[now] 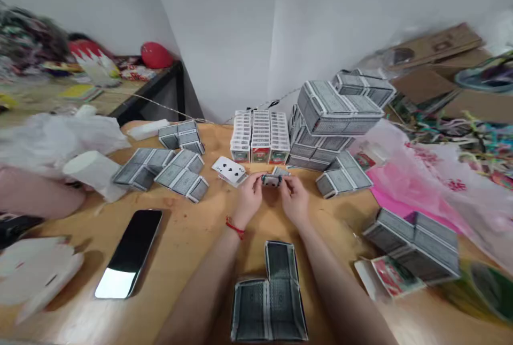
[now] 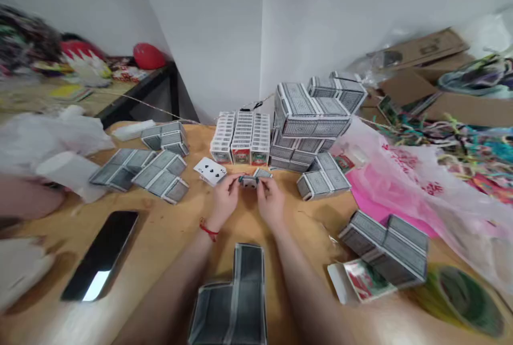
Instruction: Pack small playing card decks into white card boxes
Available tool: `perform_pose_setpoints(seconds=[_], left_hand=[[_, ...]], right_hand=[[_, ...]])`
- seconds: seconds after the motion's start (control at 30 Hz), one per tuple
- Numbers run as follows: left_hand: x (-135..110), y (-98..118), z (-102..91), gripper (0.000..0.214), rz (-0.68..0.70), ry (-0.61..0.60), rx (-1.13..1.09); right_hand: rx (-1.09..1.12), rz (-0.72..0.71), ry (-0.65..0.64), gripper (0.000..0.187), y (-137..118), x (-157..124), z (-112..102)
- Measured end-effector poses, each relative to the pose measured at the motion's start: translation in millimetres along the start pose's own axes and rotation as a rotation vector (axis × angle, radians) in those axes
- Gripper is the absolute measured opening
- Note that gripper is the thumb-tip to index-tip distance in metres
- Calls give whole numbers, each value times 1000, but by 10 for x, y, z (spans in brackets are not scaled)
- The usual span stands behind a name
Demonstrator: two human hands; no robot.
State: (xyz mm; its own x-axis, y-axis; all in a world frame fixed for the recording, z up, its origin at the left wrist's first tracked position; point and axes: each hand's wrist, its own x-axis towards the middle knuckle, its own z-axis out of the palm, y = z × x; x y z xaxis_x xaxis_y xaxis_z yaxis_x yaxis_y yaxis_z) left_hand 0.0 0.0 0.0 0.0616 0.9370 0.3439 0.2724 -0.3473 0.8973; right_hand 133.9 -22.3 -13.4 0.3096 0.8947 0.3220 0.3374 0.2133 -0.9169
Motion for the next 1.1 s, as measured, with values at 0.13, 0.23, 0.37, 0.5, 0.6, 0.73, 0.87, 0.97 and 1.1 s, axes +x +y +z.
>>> perform_pose_setpoints(seconds=[0.13, 0.23, 0.37, 0.5, 0.6, 0.73, 0.87, 0.97, 1.1], left_hand=[[39, -32, 47, 25, -108, -36, -119], [73, -65, 76, 16, -186, 28, -151], [123, -125, 68, 11, -253, 118, -185], [152, -171, 35, 8, -314, 34, -230], [144, -172, 41, 10, -317, -33, -221], [121, -153, 99, 12, -322, 50, -263], [129, -138, 147, 17, -329, 180, -324], [141, -130, 149, 15, -321, 192, -313], [138, -114, 136, 12, -332, 211, -297]], right_hand=[[162, 111, 124, 22, 28, 83, 7], [309, 191, 104, 23, 1, 99, 28], [398, 225, -6, 21, -35, 77, 45], [376, 232, -33, 23, -30, 78, 32], [342, 246, -53, 27, -19, 94, 22], [316, 242, -46, 23, 3, 104, 25], [360, 243, -16, 20, 34, 101, 43], [383, 255, -19, 20, 55, 100, 53], [381, 271, -13, 21, 68, 104, 57]])
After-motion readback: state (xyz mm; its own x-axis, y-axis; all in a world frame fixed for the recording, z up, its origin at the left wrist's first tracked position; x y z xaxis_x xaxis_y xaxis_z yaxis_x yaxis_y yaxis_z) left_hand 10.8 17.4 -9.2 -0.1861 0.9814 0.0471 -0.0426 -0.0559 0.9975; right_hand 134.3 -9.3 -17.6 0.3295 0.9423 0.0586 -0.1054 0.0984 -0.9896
